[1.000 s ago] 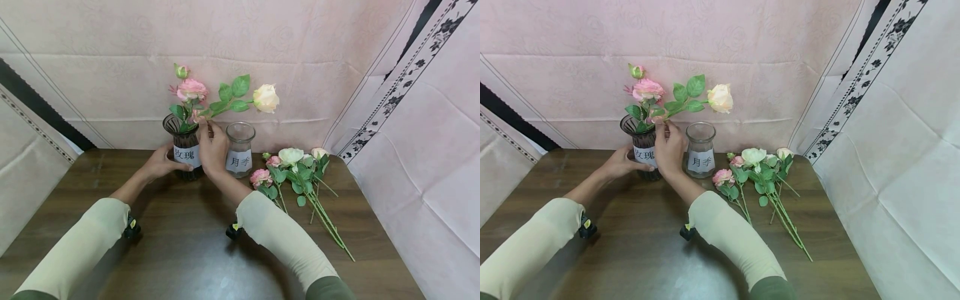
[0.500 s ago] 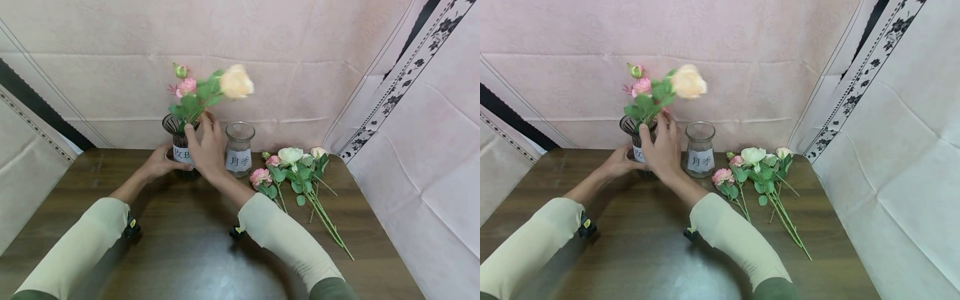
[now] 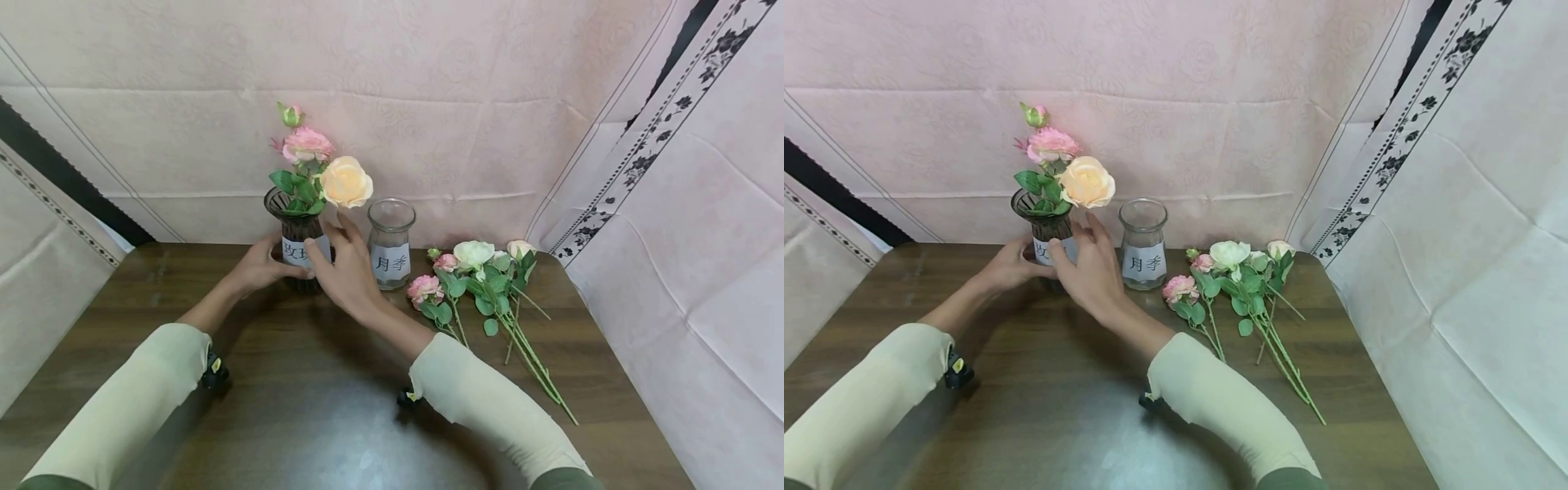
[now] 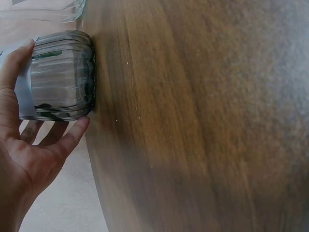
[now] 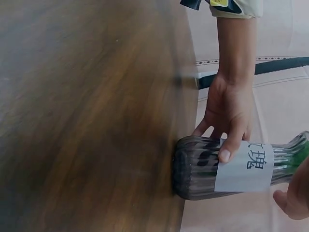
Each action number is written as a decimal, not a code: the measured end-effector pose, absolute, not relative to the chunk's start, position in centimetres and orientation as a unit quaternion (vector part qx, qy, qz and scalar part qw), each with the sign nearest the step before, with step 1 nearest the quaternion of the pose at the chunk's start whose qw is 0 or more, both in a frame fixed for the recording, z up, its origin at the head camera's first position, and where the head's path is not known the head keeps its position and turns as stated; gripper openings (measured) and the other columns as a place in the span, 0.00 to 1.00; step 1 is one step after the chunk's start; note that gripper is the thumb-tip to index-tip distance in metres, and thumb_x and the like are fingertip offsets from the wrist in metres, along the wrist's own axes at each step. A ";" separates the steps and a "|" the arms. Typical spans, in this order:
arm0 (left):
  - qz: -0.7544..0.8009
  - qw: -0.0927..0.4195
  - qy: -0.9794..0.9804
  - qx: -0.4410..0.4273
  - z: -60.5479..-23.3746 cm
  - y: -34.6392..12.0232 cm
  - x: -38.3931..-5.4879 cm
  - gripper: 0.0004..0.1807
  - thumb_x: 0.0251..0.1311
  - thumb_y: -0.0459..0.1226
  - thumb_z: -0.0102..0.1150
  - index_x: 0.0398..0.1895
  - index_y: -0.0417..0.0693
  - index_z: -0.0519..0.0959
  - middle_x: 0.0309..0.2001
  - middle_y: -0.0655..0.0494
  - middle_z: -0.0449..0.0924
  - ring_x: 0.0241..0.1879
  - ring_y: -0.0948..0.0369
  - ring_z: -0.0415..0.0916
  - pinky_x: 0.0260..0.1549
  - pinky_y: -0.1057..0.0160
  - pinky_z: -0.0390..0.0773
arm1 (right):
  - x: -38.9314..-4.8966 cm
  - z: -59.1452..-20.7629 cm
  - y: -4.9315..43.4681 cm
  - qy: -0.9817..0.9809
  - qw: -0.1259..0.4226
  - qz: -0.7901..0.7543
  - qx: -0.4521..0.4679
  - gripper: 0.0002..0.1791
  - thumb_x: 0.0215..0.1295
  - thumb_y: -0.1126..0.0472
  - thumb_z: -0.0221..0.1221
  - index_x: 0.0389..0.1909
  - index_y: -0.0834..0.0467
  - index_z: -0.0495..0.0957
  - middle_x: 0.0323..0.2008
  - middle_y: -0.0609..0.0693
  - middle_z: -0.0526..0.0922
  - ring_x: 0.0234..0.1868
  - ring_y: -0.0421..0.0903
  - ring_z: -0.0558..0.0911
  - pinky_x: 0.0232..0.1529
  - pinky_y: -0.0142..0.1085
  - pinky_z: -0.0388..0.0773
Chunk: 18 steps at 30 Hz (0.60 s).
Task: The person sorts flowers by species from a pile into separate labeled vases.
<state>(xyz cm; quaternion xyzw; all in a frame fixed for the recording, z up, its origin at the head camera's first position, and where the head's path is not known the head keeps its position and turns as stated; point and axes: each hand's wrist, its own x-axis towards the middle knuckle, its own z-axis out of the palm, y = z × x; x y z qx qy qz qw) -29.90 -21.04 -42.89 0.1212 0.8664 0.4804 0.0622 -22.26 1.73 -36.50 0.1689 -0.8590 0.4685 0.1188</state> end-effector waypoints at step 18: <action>0.490 0.057 0.862 0.117 -42.5 -21.0 -29.7 0.51 0.56 0.46 0.90 0.80 0.47 0.71 0.71 0.42 0.81 0.74 0.42 0.75 0.74 0.39 0.73 | -21.1 -36.8 6.4 -0.836 0.084 0.502 0.208 0.16 0.85 0.55 0.60 0.54 0.62 0.92 0.68 0.54 0.87 0.63 0.51 0.90 0.66 0.45 0.89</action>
